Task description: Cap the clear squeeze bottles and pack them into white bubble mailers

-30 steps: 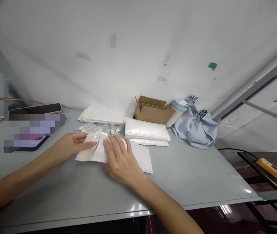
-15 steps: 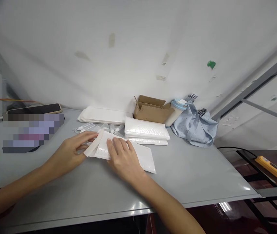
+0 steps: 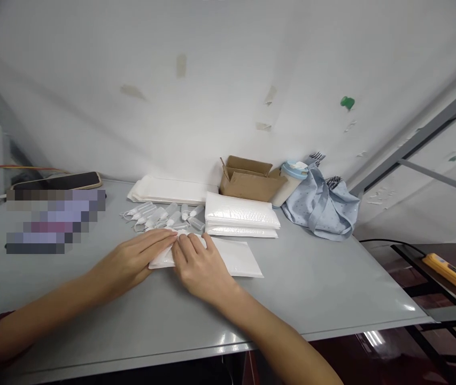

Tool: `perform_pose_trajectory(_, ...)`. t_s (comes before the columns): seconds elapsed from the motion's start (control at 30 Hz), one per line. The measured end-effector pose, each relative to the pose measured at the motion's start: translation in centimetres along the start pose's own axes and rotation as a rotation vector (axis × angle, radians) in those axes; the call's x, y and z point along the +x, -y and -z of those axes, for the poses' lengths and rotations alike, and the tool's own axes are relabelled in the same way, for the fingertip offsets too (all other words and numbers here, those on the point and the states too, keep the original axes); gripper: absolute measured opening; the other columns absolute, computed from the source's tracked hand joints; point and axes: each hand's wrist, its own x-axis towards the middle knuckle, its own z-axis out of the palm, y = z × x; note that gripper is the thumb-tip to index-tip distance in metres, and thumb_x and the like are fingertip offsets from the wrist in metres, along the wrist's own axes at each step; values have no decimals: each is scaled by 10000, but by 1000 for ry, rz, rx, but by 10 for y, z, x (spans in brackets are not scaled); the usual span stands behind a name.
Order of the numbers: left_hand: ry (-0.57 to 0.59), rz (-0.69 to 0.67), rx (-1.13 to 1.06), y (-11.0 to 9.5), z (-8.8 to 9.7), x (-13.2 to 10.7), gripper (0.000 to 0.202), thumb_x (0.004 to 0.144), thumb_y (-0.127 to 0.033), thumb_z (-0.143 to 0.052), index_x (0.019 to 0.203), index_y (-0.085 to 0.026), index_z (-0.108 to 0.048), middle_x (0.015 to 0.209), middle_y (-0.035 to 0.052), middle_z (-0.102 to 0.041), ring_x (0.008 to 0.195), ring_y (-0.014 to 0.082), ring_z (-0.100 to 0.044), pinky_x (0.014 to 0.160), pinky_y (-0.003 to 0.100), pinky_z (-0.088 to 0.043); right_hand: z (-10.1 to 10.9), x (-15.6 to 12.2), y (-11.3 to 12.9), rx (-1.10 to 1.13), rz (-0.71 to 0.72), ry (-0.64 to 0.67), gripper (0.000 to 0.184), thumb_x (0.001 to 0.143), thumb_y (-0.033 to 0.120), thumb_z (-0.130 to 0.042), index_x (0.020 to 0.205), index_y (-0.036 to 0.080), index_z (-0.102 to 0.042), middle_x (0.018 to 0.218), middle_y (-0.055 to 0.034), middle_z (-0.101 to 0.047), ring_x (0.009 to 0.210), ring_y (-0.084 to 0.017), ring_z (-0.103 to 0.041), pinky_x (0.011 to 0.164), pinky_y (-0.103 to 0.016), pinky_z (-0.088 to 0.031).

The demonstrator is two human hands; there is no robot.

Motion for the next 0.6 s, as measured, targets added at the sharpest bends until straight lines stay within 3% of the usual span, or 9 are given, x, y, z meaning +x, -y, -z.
perform_pose_trajectory(0.17,-66,36,9,0,-2,1,370,890,-10,-411,1206,-97,-583,1186,138,-699,1133,227,-644,987,363,-537,4,-1,0,-40,25,-124,235,938,69,-458,1080,76,-645,1008,-96,-721,903,-195,-620,834,-362,-438)
perform_pose_trajectory(0.33,-63,74,-161,-5,3,6,269,924,-52,-394,966,-133,-647,881,80,-746,816,185,-709,743,285,-579,13,-1,0,-9,4,-242,204,928,50,-492,1053,92,-648,923,-75,-735,887,-174,-647,872,-359,-428)
perform_pose_trajectory(0.47,-2,243,-354,-9,5,10,267,946,-159,-443,784,-158,-656,624,6,-665,551,130,-609,538,216,-489,16,2,-1,-32,-91,-374,151,912,145,-608,1058,117,-635,926,-64,-744,912,-170,-648,908,-363,-409)
perform_pose_trajectory(0.6,129,439,-555,-8,9,18,302,923,-284,-482,733,-175,-689,590,-11,-642,588,149,-595,545,217,-469,17,4,-4,-68,-138,-405,204,930,282,-618,1082,147,-634,987,-79,-743,977,-188,-639,978,-397,-377)
